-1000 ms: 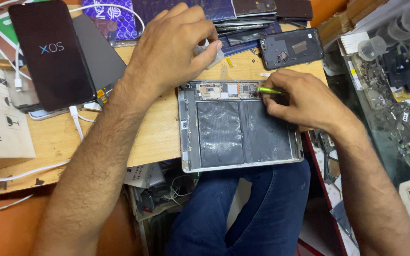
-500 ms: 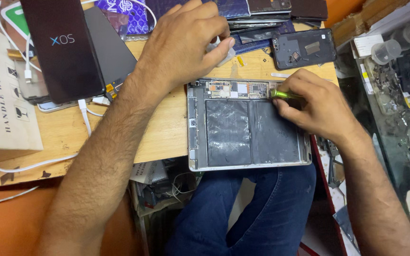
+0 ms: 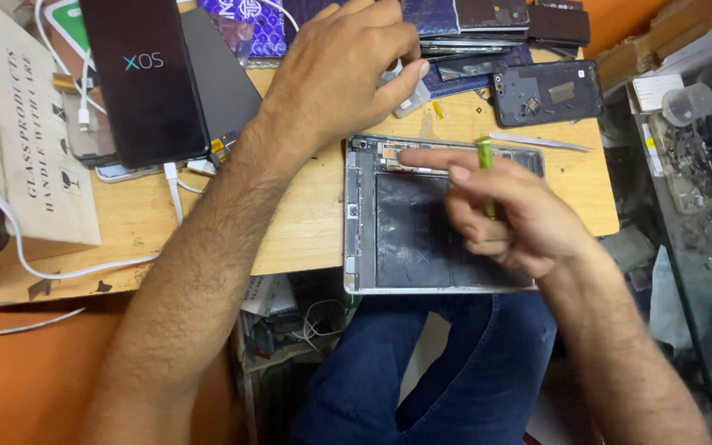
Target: The person uses a screwdriver and tweezers to remove screws and small components from a disassembled tablet. They place removed screws into a small plastic container and continue working on the internal components.
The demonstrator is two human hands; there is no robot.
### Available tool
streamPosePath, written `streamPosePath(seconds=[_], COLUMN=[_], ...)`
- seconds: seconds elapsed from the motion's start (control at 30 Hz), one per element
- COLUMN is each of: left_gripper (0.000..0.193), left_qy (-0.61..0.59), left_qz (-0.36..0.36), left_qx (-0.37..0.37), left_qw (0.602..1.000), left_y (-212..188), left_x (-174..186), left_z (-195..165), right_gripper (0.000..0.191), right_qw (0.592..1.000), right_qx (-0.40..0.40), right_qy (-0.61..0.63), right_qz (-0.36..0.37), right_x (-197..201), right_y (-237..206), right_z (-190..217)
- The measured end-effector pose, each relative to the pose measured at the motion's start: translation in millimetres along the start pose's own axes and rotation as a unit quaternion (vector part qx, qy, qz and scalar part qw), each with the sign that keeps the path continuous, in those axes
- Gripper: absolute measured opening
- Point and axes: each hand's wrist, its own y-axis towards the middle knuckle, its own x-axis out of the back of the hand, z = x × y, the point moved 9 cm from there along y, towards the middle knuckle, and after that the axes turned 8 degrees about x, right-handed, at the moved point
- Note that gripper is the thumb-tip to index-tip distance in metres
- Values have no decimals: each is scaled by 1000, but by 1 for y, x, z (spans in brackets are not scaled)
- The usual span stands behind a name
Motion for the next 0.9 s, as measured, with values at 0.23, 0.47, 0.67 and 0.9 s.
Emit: streamPosePath(seconds=[0.23,0.47,0.67,0.9], left_gripper=[20,23,18,22], left_qy=[-13,-9,-16,-28], left_qz=[-16,-24,-31,-18], left_qx=[1,6,-5,22], left_qw=[1000,1000,999,999], left_y=[-3,-7,-7,-8], left_x=[8,5,7,6], left_z=[6,12,9,14], right_gripper=[58,69,80,86], right_qw=[997,999,996,998], right_qx=[-31,-29,-53,-18], right_qy=[62,23,-47,-31], right_qz=[-41,-33,-49,-53], right_x=[-24,-28,-33,-48], right_y=[28,32,30,28], right_z=[-16,-21,-31,-37])
